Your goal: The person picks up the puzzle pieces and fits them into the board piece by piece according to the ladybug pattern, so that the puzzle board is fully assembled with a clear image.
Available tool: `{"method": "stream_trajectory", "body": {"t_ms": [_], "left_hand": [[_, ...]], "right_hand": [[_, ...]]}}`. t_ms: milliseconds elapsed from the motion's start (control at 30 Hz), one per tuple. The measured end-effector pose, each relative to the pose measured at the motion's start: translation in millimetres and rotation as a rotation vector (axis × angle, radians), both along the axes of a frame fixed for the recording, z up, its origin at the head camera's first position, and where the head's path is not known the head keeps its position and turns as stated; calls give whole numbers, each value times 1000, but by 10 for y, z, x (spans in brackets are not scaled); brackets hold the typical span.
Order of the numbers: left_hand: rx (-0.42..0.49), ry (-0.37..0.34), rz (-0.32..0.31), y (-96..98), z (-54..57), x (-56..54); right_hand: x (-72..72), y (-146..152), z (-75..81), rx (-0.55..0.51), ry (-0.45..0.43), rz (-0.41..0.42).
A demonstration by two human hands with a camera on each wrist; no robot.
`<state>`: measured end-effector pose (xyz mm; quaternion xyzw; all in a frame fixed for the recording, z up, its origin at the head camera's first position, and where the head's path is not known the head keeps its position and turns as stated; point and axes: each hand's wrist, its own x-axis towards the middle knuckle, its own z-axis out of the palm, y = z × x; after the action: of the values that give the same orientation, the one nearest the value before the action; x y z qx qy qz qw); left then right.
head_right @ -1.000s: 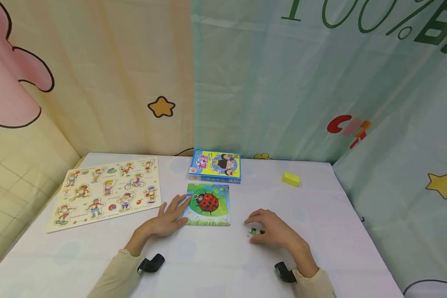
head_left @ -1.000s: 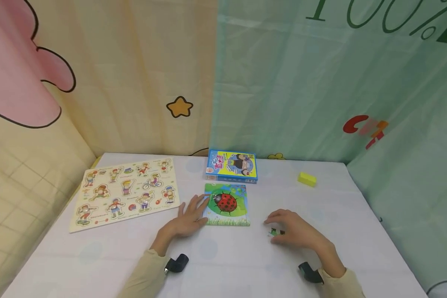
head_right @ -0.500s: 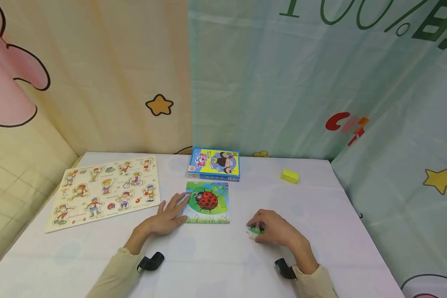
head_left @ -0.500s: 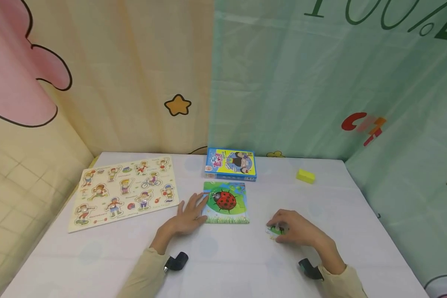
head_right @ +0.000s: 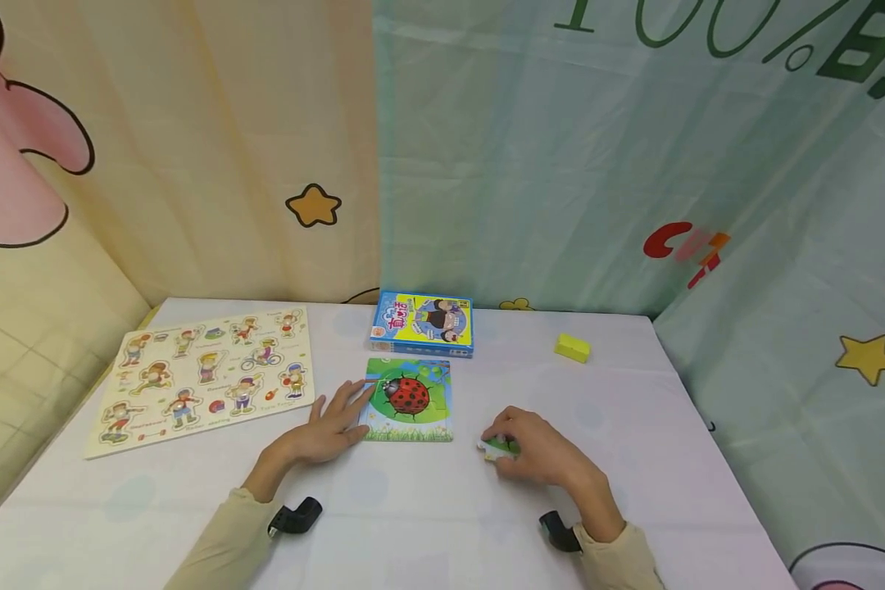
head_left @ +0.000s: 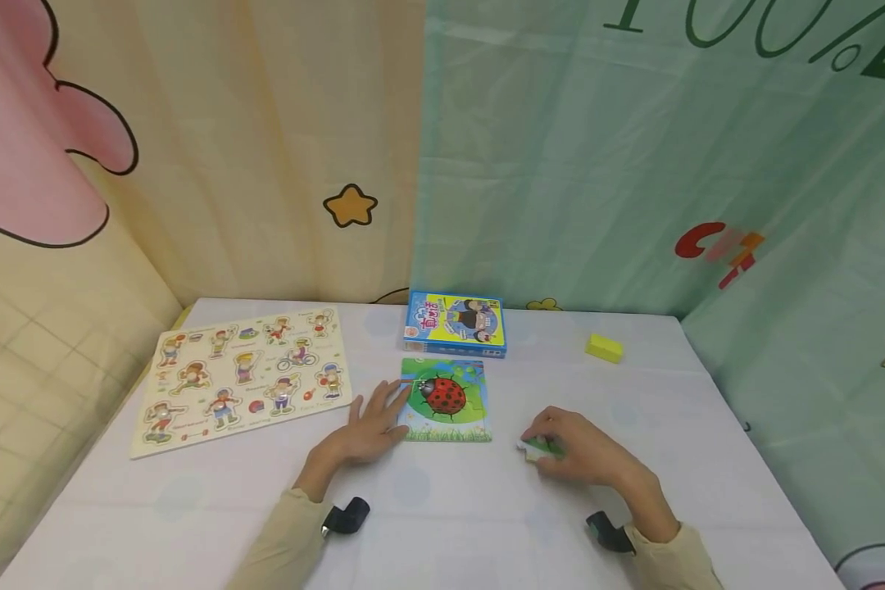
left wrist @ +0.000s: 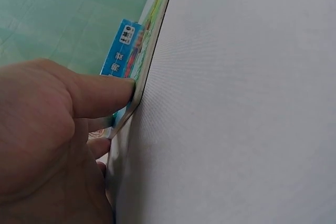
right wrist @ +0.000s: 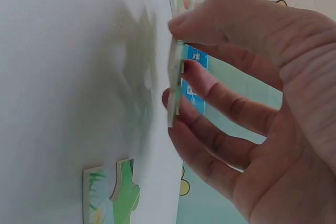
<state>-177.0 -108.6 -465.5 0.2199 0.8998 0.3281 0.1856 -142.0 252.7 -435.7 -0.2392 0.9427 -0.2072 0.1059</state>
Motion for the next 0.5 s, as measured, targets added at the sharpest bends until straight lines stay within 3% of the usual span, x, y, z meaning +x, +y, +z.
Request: {"method": "stream_trajectory", "body": {"t_ms": [233,500], "left_hand": [[-6,4,1,-48,-17,-8],[19,-11,-2,-20,-14,-16]], "right_hand": [[-56,-188,6,-36,124,39],[-204,-523,3,-72,175,101]]}}
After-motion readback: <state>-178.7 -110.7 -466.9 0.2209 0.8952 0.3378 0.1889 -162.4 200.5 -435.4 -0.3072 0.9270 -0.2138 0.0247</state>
